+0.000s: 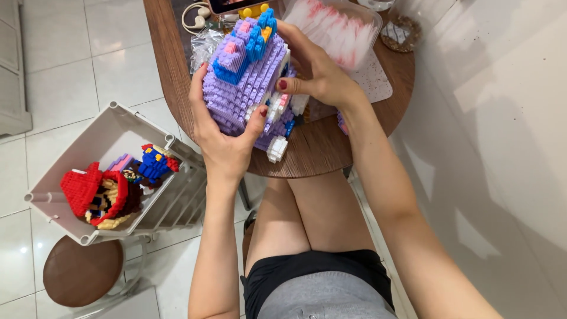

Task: The person is assembling and inspecting various block-based toy figures, including a purple bunny and a Mario head.

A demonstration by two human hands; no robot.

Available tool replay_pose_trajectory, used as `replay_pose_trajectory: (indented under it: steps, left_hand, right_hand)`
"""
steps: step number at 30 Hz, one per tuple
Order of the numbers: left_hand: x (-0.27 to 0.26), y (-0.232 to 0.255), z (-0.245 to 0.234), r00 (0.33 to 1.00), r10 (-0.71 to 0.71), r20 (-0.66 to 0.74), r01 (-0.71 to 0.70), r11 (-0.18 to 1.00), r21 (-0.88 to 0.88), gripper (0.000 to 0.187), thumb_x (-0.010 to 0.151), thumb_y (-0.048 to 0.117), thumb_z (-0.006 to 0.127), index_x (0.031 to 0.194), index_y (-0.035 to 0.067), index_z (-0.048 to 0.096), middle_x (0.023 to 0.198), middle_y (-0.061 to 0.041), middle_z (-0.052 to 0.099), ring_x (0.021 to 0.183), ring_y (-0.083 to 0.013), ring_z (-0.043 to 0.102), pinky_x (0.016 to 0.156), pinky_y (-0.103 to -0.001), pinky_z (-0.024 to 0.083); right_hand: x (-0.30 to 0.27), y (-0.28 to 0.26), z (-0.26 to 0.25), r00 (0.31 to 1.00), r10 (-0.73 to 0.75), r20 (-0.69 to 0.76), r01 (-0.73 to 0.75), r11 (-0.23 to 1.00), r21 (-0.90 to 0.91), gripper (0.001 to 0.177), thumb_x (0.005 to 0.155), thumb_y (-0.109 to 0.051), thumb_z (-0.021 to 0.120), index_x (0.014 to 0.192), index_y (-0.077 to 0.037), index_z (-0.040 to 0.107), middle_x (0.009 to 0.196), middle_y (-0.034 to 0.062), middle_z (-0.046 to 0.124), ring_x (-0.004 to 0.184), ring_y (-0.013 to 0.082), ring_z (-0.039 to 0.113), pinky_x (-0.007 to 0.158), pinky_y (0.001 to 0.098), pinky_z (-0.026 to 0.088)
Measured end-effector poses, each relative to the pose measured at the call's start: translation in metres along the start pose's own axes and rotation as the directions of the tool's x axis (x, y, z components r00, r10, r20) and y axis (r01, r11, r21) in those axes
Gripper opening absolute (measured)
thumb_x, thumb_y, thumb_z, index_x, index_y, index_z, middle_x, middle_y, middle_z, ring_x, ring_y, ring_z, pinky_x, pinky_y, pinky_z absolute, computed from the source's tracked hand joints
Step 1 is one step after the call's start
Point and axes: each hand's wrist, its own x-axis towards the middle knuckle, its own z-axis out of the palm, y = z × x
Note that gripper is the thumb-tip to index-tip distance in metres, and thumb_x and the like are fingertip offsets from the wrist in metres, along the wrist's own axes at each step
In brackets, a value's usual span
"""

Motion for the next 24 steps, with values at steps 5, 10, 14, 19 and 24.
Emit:
replay_pose_trajectory:
  steps: [5,10,14,19,24]
  left_hand:
    - [0.002,0.001,0.003,1.000,0.021,-0.005,-0.021,0.999,0.028,0.082,0.094,0.025,0.087,0.156,0.009,0.035,0.145,-0.018,0.059,0.133,-0.0289,0.063,0.116,-0.039,0.049]
    - [-0.001,-0.001,0.002,1.000,0.003,0.011,-0.003,1.000,-0.005,0.080,0.096,0.023,0.085,0.157,0.008,0.034,0.147,-0.019,0.056,0.136,-0.0306,0.060,0.119,-0.040,0.047]
    - [0.000,0.000,0.002,1.000,0.005,0.020,-0.005,1.000,-0.013,0.081,0.098,0.026,0.085,0.157,0.008,0.033,0.148,-0.019,0.056,0.137,-0.0294,0.060,0.119,-0.039,0.046]
    - [-0.002,-0.004,0.001,1.000,0.031,0.007,-0.031,1.000,-0.003,0.079,0.099,0.025,0.085,0.157,0.008,0.033,0.150,-0.019,0.054,0.139,-0.0298,0.057,0.121,-0.040,0.045]
    - [0.001,0.000,0.000,0.999,0.032,0.034,-0.032,0.999,0.012,0.083,0.099,0.025,0.086,0.159,0.008,0.031,0.153,-0.020,0.051,0.141,-0.0290,0.055,0.126,-0.041,0.044]
  right_hand:
    - [0.008,0.001,-0.003,1.000,-0.003,-0.014,0.004,0.993,0.117,0.070,0.108,-0.044,0.066,0.157,-0.006,0.034,0.155,0.0094,0.045,0.145,0.0173,0.039,0.129,0.0333,0.029]
    - [0.018,0.006,0.008,0.993,0.018,-0.115,-0.002,0.991,0.132,0.044,0.108,-0.037,0.062,0.138,-0.008,0.047,0.137,0.0092,0.058,0.128,0.0147,0.053,0.120,0.0330,0.039]
    - [0.017,0.010,0.007,0.991,0.007,-0.136,0.013,0.989,0.145,0.044,0.106,-0.037,0.063,0.135,-0.009,0.046,0.130,0.0075,0.057,0.124,0.0146,0.053,0.113,0.0311,0.040]
    - [0.018,0.013,0.010,0.989,0.016,-0.149,0.007,0.988,0.152,0.045,0.106,-0.038,0.063,0.135,-0.008,0.046,0.130,0.0073,0.058,0.126,0.0150,0.053,0.115,0.0315,0.040]
    - [0.019,0.017,0.008,0.986,-0.007,-0.166,0.035,0.986,0.164,0.053,0.108,-0.042,0.064,0.142,-0.007,0.045,0.136,0.0090,0.055,0.127,0.0149,0.050,0.120,0.0326,0.039]
